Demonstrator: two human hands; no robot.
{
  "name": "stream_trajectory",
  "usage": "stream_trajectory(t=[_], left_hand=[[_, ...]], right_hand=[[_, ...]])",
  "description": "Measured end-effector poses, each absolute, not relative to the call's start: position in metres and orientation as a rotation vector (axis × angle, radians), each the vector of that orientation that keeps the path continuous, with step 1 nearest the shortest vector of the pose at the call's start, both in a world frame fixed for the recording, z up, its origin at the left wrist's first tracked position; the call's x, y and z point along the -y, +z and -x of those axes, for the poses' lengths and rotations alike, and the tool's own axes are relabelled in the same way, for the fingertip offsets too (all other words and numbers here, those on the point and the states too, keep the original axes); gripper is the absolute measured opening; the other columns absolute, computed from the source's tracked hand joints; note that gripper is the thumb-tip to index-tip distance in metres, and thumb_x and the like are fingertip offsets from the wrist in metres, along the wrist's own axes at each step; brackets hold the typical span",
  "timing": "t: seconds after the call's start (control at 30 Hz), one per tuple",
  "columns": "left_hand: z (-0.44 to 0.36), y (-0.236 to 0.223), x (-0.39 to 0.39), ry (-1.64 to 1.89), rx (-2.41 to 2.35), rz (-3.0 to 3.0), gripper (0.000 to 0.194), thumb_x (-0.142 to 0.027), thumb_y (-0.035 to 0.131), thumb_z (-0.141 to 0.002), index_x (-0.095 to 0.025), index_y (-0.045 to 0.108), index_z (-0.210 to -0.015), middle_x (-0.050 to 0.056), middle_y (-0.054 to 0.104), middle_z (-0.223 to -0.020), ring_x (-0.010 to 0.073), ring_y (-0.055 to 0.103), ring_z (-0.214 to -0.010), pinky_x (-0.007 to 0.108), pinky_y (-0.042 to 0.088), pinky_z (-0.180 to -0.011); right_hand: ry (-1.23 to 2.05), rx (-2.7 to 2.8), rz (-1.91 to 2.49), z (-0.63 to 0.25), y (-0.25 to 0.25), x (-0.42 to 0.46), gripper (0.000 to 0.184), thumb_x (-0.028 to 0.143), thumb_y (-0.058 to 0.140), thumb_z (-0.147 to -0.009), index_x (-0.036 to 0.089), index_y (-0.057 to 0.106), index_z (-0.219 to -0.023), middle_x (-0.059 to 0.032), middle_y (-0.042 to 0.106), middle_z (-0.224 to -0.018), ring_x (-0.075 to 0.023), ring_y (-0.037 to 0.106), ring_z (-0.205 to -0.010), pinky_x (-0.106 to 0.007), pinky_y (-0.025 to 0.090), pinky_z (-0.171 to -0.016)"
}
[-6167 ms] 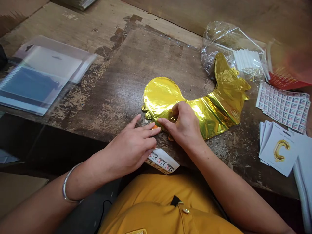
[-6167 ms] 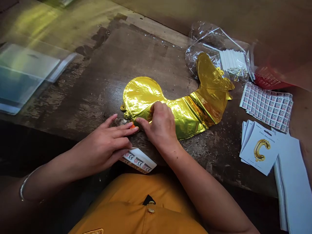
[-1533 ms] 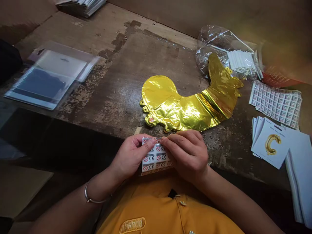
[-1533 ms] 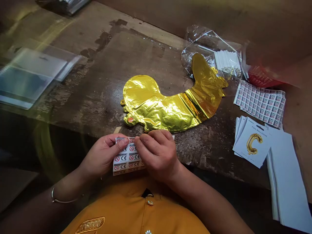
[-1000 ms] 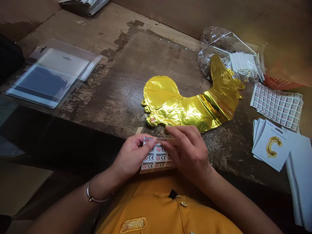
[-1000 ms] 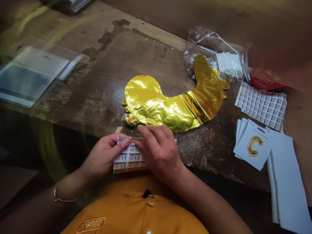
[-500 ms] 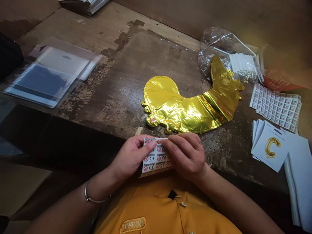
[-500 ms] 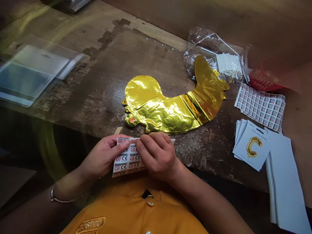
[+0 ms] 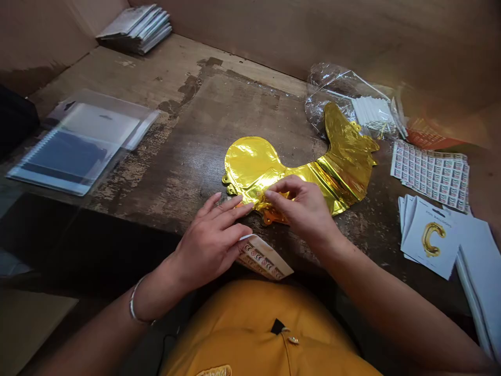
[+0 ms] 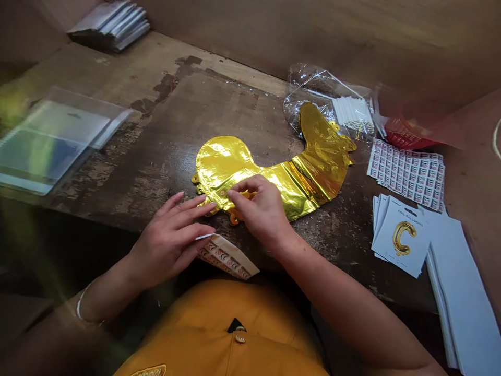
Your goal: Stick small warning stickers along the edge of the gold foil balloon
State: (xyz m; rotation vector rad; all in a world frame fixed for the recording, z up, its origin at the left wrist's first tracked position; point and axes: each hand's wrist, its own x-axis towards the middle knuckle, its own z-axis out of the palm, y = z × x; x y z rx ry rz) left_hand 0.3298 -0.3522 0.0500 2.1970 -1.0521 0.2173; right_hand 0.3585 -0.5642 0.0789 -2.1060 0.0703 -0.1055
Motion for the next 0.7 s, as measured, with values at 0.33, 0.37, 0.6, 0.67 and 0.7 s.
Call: stream_trajectory(t=[0.33,0.37,0.6,0.67,0.7], left_hand=[[-0.338,0.033,0.353,0.138,1.103,-2.261,0.014,-0.018,0.054,-0.091,-0.017,0.065,-0.098,0.010,0.063,-0.129,0.0263,0.051,-0.128,0.054,0.018,-0.117],[-0.338,0.033,0.353,0.136,1.104,-2.264,0.014,-0.018,0.053,-0.091,-0.017,0.065,-0.099,0.010,0.063,-0.129,0.0264,0.051,-0.128,0.054,0.018,-0.117],[-0.339,0.031,0.353,0.144,1.104,-2.272,0.019,-0.014,0.051,-0.091,-0.016,0.064,-0.104,0.010,0.062,-0.131,0.0253,0.050,-0.130,0.053,0.016,-0.118],[-0.339,0.030,0.353,0.140,1.105,-2.268,0.019,-0.014,0.051,-0.091,-0.016,0.064,-0.104,0.010,0.062,-0.131,0.0254,0.050,-0.130,0.053,0.015,-0.118],[-0.339,0.030,0.352,0.139,1.105,-2.268,0.019,-0.014,0.051,-0.091,-0.016,0.064,-0.105,0.010,0.062,-0.131,0.0256,0.050,-0.130,0.054,0.015,-0.118]], right_hand=[[-0.106,-0.003,2.278,-0.360,0.059,0.549,0.013,0.026,0.063,-0.081,0.018,0.064,-0.070,-0.0036,0.063,-0.074,-0.0159,0.057,-0.070,-0.033,0.046,-0.066],[-0.111,0.009,2.291,-0.360,0.060,0.548,0.013,0.026,0.063,-0.080,0.018,0.064,-0.070,-0.0035,0.063,-0.074,-0.0159,0.057,-0.071,-0.034,0.046,-0.067],[-0.096,0.024,2.335,-0.362,0.059,0.541,0.014,0.024,0.064,-0.079,0.017,0.064,-0.067,-0.0039,0.063,-0.074,-0.0162,0.056,-0.074,-0.034,0.045,-0.070],[-0.077,0.020,2.320,-0.362,0.057,0.541,0.015,0.025,0.063,-0.079,0.017,0.063,-0.067,-0.0036,0.063,-0.073,-0.0156,0.056,-0.071,-0.033,0.045,-0.067],[-0.070,0.017,2.309,-0.362,0.057,0.542,0.015,0.026,0.063,-0.079,0.017,0.063,-0.067,-0.0033,0.063,-0.072,-0.0153,0.056,-0.070,-0.032,0.045,-0.066]])
